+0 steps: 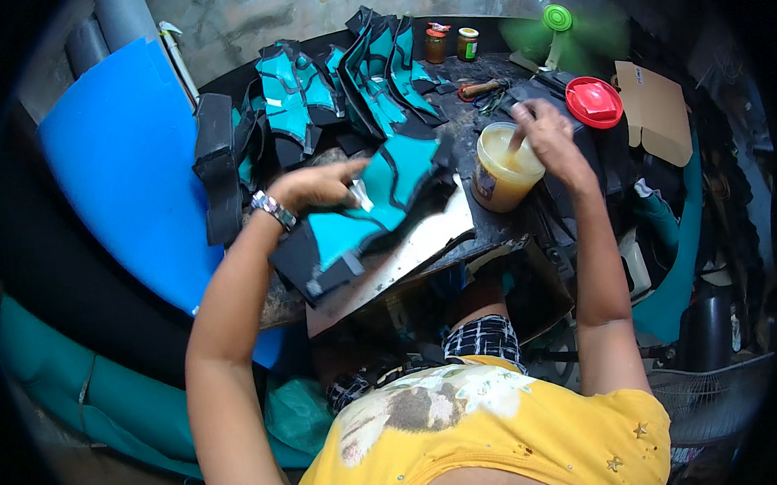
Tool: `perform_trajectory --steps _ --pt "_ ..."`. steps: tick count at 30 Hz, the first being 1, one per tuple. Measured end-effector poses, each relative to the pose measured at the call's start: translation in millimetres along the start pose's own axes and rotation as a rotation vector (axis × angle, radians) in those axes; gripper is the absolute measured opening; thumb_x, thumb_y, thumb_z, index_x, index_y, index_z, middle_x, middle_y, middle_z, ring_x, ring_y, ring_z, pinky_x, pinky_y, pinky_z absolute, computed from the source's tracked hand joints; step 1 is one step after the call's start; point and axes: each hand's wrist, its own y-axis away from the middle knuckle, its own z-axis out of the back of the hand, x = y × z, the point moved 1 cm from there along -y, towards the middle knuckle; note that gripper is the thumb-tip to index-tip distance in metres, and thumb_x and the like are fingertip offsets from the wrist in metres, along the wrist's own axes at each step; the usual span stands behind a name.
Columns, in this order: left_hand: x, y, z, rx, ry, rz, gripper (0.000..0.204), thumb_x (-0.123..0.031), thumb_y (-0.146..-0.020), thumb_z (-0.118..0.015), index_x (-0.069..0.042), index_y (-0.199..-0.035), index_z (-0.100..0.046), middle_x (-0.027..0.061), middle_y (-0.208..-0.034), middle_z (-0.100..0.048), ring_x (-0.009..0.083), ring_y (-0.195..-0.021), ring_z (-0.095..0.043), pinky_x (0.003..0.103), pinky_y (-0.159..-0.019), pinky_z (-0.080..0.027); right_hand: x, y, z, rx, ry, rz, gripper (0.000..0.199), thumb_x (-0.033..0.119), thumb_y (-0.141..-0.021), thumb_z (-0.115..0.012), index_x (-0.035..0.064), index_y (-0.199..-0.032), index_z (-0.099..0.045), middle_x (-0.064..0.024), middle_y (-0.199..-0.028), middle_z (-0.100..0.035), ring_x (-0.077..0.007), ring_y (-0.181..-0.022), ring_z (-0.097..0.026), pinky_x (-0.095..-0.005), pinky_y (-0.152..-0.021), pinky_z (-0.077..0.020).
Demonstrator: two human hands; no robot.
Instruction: The person repeatedly picks teal and black footwear parts from a table, aligns them on a white template, and presses them together by hand. They place finished units into a cardboard box and continue the cycle with additional parts.
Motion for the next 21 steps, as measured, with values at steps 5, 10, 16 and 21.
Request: perform_trajectory --steps 5,10,16,21 --pt "5 1 21 -0.104 -0.538 0.167 0.089 -0.005 -0.080 -0.064 -0.011 -0.157 -0.019 0.0250 -0.136 -0.053 0.0298 -0.116 -0.060 0.035 -0.100 -0.046 34 37 21 0.025 0.322 0.045 0.057 0.048 -0.100 -0.043 0.0033 -0.091 -0.077 -0.0253 -0.139 -0.046 -0.0356 -0.137 -0.036 -0.0556 -0.115 -0.0155" --pt "-7 -7 -12 -0.346 -1.107 0.010 0.081 -0.018 -0.083 -0.070 0.000 -0.150 -0.028 0.0303 -0.114 -0.061 0.0414 -0.101 -0.063 0.047 -0.088 -0.051 66 78 35 0.141 0.269 0.179 0.032 0.033 -0.092 -0.063 0.0057 -0.104 -0.075 -0.0252 -0.144 -0.041 -0.0367 -0.142 -0.030 -0.0576 -0.115 -0.0148" --pt "-19 -16 -15 -0.256 -1.037 0.164 0.058 -0.010 -0.085 -0.064 0.007 -0.137 -0.045 0.0197 -0.112 -0.061 0.0355 -0.096 -0.063 0.042 -0.079 -0.053 75 76 40 -0.411 0.119 0.359 0.046 0.020 -0.085 -0.072 0.0237 -0.130 -0.065 -0.0188 -0.155 -0.026 -0.0387 -0.147 -0.015 -0.0556 -0.115 -0.0136" --pt "-18 -17 -47 -0.557 -1.532 -0.209 0.040 -0.005 -0.085 -0.056 0.009 -0.123 -0.054 0.0114 -0.093 -0.057 0.0231 -0.087 -0.059 0.035 -0.070 -0.052 66 86 -6 -0.427 0.133 0.342 0.060 0.020 -0.084 -0.072 0.0286 -0.141 -0.054 -0.0211 -0.157 -0.019 -0.0417 -0.147 -0.010 -0.0557 -0.116 -0.0102"
